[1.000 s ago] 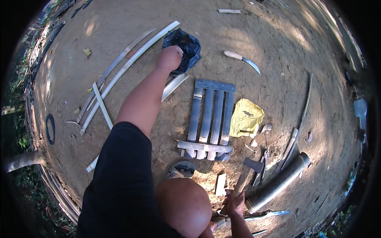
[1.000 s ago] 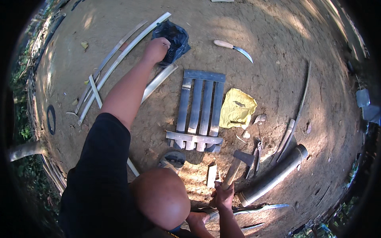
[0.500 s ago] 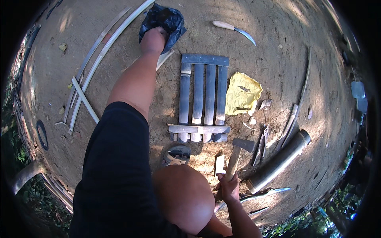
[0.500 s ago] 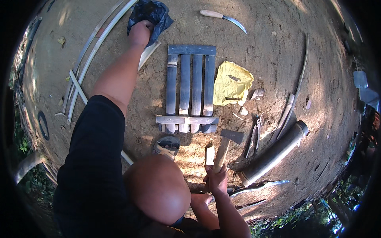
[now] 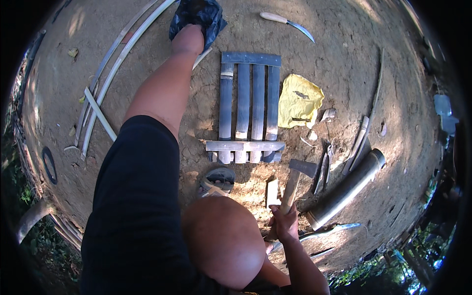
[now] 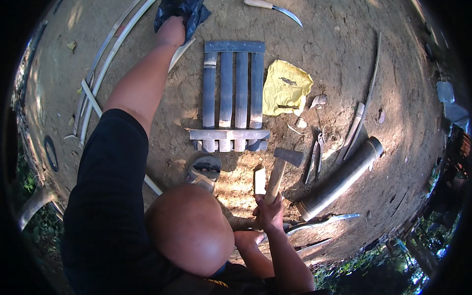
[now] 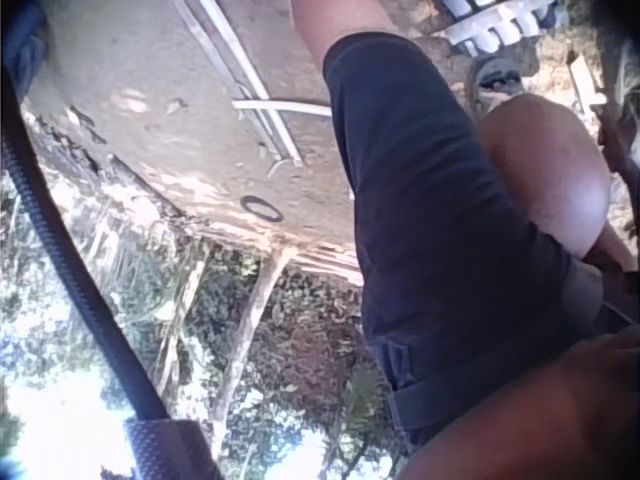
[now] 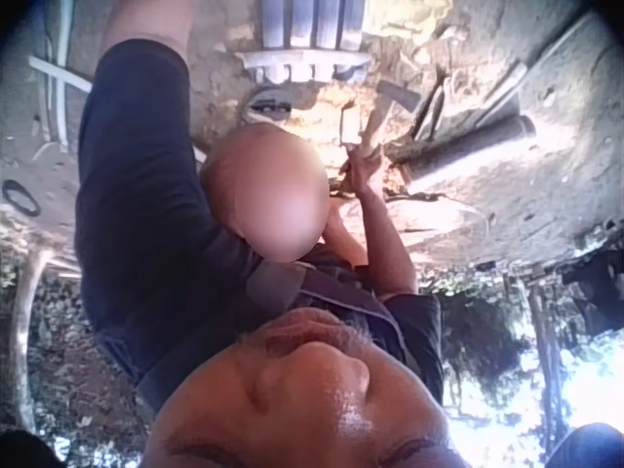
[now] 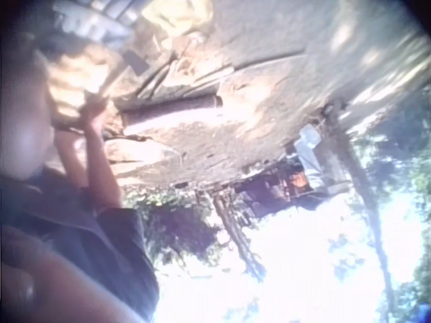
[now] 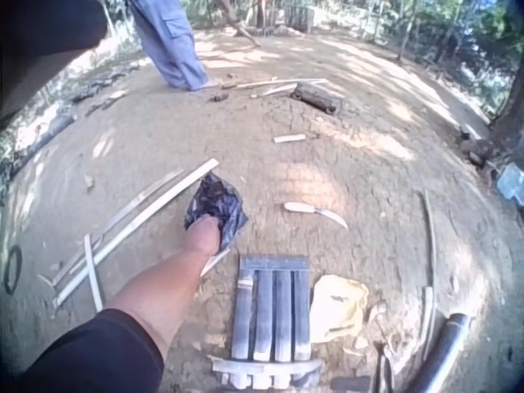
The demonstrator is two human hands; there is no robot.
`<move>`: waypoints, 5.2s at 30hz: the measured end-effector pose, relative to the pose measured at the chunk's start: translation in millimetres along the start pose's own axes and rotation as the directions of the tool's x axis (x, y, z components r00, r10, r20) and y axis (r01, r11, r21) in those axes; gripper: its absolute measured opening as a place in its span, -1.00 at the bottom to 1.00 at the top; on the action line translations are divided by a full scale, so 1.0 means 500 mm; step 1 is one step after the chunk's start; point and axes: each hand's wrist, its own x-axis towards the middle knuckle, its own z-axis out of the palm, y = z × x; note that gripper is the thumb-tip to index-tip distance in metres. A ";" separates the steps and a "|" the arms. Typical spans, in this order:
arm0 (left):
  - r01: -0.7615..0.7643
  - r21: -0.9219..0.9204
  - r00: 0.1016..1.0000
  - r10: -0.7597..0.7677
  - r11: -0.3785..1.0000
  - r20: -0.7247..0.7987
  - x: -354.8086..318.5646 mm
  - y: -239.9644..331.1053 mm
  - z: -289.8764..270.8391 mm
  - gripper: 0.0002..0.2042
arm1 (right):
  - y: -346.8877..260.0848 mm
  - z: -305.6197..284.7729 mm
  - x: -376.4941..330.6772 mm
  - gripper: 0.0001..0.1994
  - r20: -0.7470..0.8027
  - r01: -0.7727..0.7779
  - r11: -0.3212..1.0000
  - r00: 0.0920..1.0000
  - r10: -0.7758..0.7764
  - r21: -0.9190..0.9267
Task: The person assembles a bamboo structure by hammering wooden slats together, then uses a hammer and a knife to trim and finish the components.
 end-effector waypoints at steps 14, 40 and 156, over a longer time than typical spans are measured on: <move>-0.064 0.072 0.998 0.064 0.995 0.011 -0.002 -0.008 -0.026 -0.76 | 0.002 0.006 -0.025 -0.50 -0.001 -0.003 1.000 1.000 0.003 -0.029; 0.452 -0.799 0.892 0.216 -0.397 0.397 -0.458 -0.012 -0.258 -0.63 | 0.004 0.020 -0.004 -0.51 0.083 0.191 0.981 0.979 -0.187 -0.043; 0.626 -0.726 0.779 0.192 -0.287 0.596 -0.838 -0.012 -0.165 -0.75 | 0.179 0.075 -0.223 -0.64 0.095 0.160 0.982 0.984 -0.150 -0.102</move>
